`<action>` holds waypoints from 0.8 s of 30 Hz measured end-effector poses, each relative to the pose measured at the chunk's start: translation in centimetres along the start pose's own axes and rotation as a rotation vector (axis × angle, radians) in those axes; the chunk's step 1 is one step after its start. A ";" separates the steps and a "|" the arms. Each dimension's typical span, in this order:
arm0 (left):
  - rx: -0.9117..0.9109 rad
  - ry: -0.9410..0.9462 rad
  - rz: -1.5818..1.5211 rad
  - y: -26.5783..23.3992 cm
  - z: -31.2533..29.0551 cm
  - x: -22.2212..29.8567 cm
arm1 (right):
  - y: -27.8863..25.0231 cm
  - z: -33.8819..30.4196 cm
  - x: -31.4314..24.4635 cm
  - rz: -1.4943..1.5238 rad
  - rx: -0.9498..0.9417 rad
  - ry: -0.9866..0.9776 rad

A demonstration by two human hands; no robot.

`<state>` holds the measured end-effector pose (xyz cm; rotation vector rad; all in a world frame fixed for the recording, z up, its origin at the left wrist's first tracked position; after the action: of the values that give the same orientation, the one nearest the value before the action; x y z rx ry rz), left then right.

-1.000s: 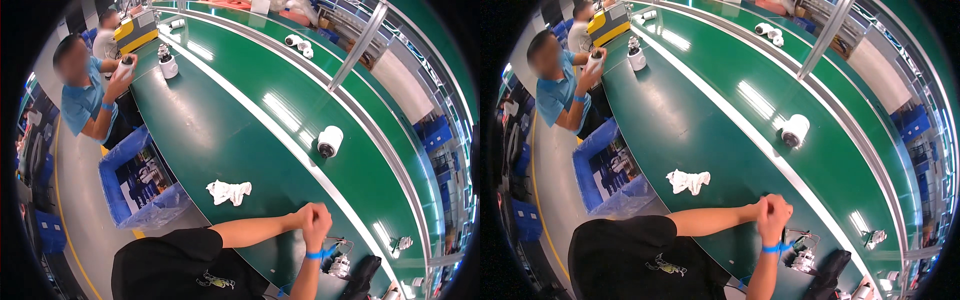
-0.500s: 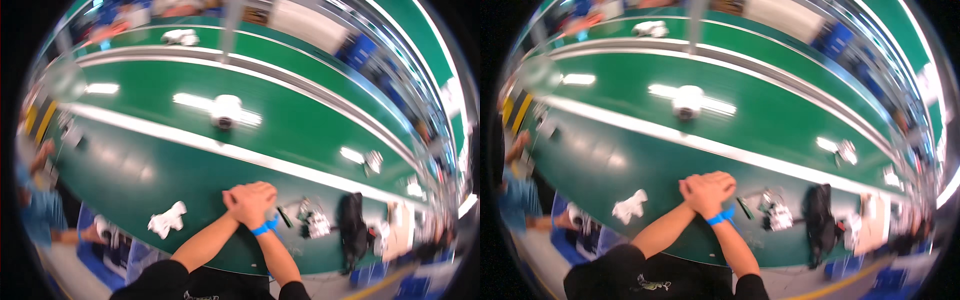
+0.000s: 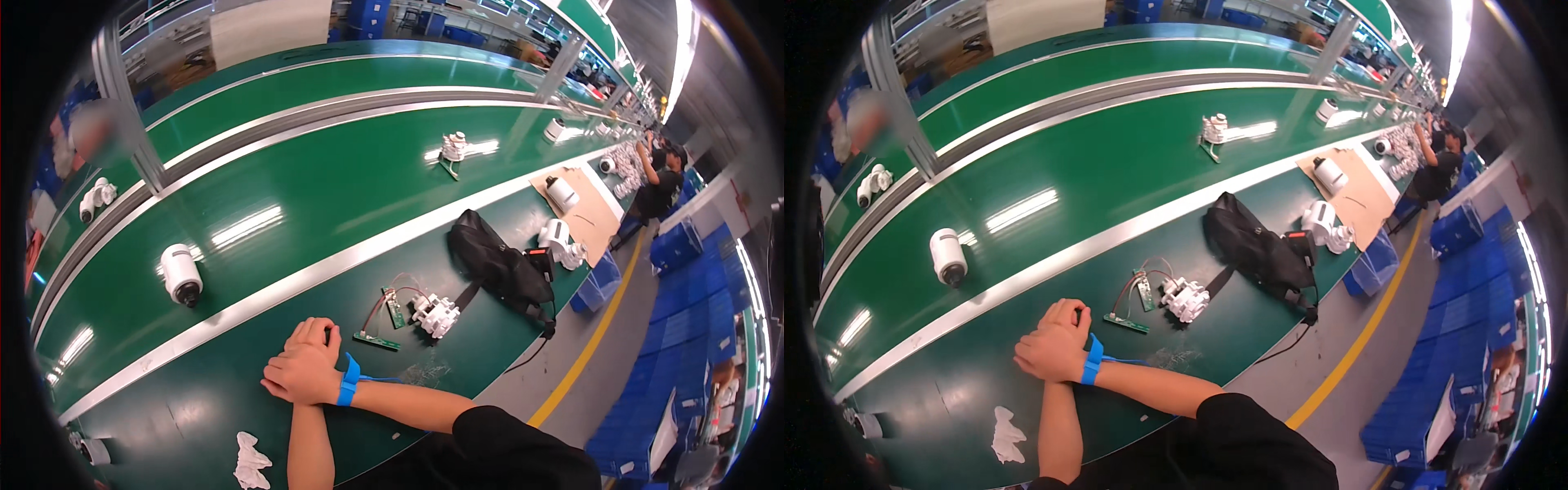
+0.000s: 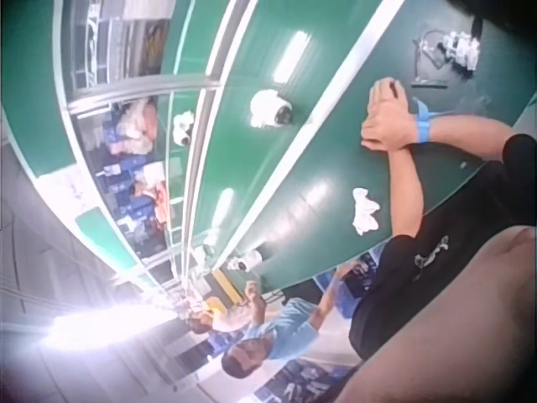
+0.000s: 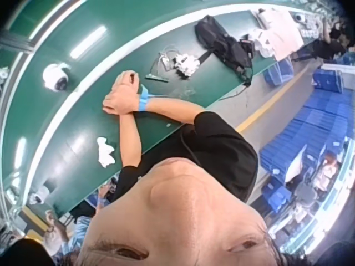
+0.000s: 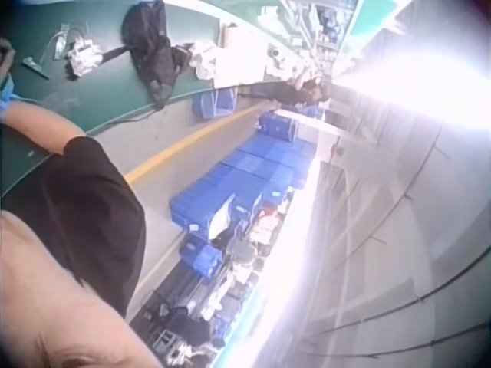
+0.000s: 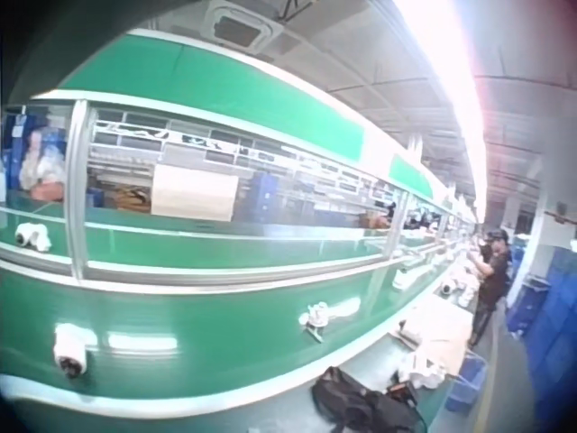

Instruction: Assembling the internal circuit board and plastic housing for an electronic sensor on a factory production line.

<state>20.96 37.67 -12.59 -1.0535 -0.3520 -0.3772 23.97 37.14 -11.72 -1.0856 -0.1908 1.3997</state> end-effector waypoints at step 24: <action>-0.009 -0.038 -0.028 0.4 0.6 0.3 | -0.5 0.1 0.1 0.005 -0.068 0.027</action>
<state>21.35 38.38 -12.49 -1.0664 -0.3997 -0.3841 24.27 37.35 -11.33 -1.1616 -0.2178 1.3904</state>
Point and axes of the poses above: each hand's wrist, its own z-axis towards the middle knuckle, its own y-axis out of the palm, x = y × z, the point moved 2 cm from there along z, towards the middle knuckle, and after that the axes turned 8 degrees about y, right-handed, at the moved point
